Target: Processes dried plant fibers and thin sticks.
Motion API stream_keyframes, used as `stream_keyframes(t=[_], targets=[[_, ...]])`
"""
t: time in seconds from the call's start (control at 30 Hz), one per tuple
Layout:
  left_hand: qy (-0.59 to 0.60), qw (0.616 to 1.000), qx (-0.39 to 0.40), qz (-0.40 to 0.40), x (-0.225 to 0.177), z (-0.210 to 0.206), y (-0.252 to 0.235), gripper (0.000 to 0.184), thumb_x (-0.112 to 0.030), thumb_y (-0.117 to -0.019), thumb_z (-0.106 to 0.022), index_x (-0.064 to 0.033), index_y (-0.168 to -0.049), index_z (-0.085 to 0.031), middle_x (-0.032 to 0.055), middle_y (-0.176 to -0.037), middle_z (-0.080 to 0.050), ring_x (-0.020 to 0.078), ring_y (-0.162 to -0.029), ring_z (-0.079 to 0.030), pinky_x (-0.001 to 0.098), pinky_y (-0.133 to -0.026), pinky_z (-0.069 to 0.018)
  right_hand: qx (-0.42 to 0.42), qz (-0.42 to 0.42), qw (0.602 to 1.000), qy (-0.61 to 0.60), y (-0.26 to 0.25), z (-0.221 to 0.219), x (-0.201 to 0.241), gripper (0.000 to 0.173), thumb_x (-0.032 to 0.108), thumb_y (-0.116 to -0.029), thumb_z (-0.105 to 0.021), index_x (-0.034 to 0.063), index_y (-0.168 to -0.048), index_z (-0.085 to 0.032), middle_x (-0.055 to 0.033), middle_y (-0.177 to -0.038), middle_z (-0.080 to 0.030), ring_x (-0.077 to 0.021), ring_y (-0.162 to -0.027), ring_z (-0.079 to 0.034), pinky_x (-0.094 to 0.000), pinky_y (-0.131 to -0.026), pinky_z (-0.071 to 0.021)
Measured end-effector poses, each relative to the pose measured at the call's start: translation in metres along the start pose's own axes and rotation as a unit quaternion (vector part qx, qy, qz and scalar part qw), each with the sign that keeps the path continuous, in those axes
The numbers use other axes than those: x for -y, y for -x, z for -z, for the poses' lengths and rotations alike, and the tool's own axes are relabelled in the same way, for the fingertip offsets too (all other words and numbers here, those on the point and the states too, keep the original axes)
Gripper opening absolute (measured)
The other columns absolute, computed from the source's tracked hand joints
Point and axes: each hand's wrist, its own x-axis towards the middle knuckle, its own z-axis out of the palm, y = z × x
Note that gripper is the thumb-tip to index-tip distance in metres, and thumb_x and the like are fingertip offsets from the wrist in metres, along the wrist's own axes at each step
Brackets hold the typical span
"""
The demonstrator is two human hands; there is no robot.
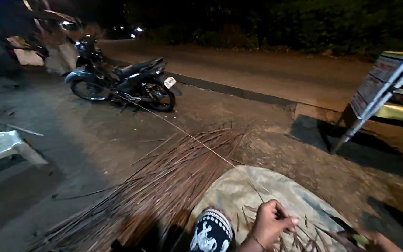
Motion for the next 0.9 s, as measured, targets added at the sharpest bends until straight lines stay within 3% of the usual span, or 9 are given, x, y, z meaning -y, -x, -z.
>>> stream_keyframes(t=[0.13,0.17,0.27,0.33,0.37,0.43,0.53,0.73,0.9], targets=[[-0.021,0.997,0.028,0.063,0.001,-0.006,0.004,0.036,0.001,-0.0937,-0.067,0.0094,-0.127,-0.055,0.0135,-0.108,-0.069,0.0142,-0.084,-0.070,0.0317,-0.078,-0.0601,-0.009,-0.003,1.000,-0.002,-0.005,-0.010,0.003,0.024,0.009,-0.0916,-0.074,-0.0031,-0.113,-0.072,-0.0190,-0.096,-0.071,-0.0297,-0.085,-0.067,-0.0512,-0.083,-0.0540],[-0.010,0.998,0.010,0.058,-0.001,-0.008,0.004,0.037,0.002,-0.0943,-0.066,0.0091,-0.128,-0.054,0.0130,-0.108,-0.070,0.0133,-0.083,-0.071,0.0307,-0.077,-0.0605,0.009,-0.012,1.000,-0.006,-0.006,-0.012,0.012,0.024,0.009,-0.0932,-0.073,-0.0029,-0.114,-0.071,-0.0186,-0.097,-0.071,-0.0285,-0.086,-0.067,-0.0497,-0.085,-0.0540],[0.021,0.998,-0.054,0.023,-0.004,-0.007,0.001,0.015,0.007,-0.0932,-0.065,0.0082,-0.108,-0.064,0.0070,-0.091,-0.073,0.0108,-0.075,-0.071,0.0283,-0.074,-0.0622,0.013,0.005,1.000,-0.004,-0.009,-0.016,0.025,0.027,0.014,-0.0947,-0.073,-0.0036,-0.114,-0.070,-0.0190,-0.100,-0.070,-0.0279,-0.088,-0.066,-0.0480,-0.086,-0.0529],[0.014,0.997,-0.074,0.011,-0.005,-0.005,0.002,0.008,0.009,-0.0920,-0.066,0.0070,-0.100,-0.066,0.0064,-0.086,-0.074,0.0115,-0.075,-0.073,0.0285,-0.075,-0.0630,-0.057,0.010,0.998,0.000,-0.008,-0.016,0.029,0.038,0.019,-0.0932,-0.076,-0.0032,-0.123,-0.067,-0.0246,-0.112,-0.066,-0.0344,-0.096,-0.065,-0.0524,-0.089,-0.0529],[0.009,0.996,-0.091,0.009,-0.006,-0.006,0.003,0.008,0.010,-0.0912,-0.066,0.0076,-0.098,-0.067,0.0074,-0.086,-0.075,0.0123,-0.075,-0.074,0.0288,-0.076,-0.0633,-0.099,-0.003,0.995,-0.002,-0.007,-0.016,0.033,0.045,0.018,-0.0934,-0.075,-0.0026,-0.131,-0.062,-0.0284,-0.122,-0.060,-0.0381,-0.101,-0.064,-0.0546,-0.090,-0.0524],[0.009,0.991,-0.134,0.012,-0.009,-0.009,0.004,0.008,0.011,-0.0902,-0.067,0.0084,-0.097,-0.067,0.0090,-0.086,-0.076,0.0133,-0.076,-0.075,0.0287,-0.076,-0.0633,-0.178,-0.032,0.983,-0.004,-0.008,-0.018,0.042,0.042,0.011,-0.0964,-0.066,-0.0023,-0.135,-0.056,-0.0301,-0.131,-0.052,-0.0386,-0.103,-0.062,-0.0525,-0.088,-0.0527],[0.032,0.981,-0.190,0.016,-0.012,-0.009,0.003,0.009,0.012,-0.0891,-0.069,0.0081,-0.097,-0.067,0.0095,-0.085,-0.076,0.0142,-0.075,-0.076,0.0281,-0.074,-0.0635,-0.238,-0.048,0.970,-0.005,-0.010,-0.033,0.065,0.030,-0.001,-0.0986,-0.051,-0.0085,-0.128,-0.057,-0.0309,-0.126,-0.055,-0.0403,-0.107,-0.062,-0.0503,-0.093,-0.0525],[0.070,0.970,-0.233,0.018,-0.014,-0.007,0.002,0.010,0.014,-0.0875,-0.069,0.0066,-0.093,-0.066,0.0084,-0.081,-0.076,0.0145,-0.071,-0.075,0.0284,-0.071,-0.0638,-0.035,-0.108,0.989,0.097,-0.008,-0.079,0.128,0.034,0.006,-0.1043,-0.046,0.0006,-0.138,-0.050,-0.0227,-0.136,-0.056,-0.0383,-0.104,-0.069,-0.0532,-0.088,-0.0557],[0.086,0.967,-0.236,0.032,-0.017,-0.008,0.004,0.010,0.015,-0.0882,-0.068,0.0058,-0.091,-0.066,0.0060,-0.076,-0.074,0.0125,-0.065,-0.073,0.0270,-0.067,-0.0633,-0.005,-0.139,0.978,0.156,-0.010,-0.098,0.134,0.033,0.002,-0.1055,-0.040,-0.0013,-0.138,-0.048,-0.0239,-0.138,-0.054,-0.0398,-0.109,-0.067,-0.0513,-0.089,-0.0557]])
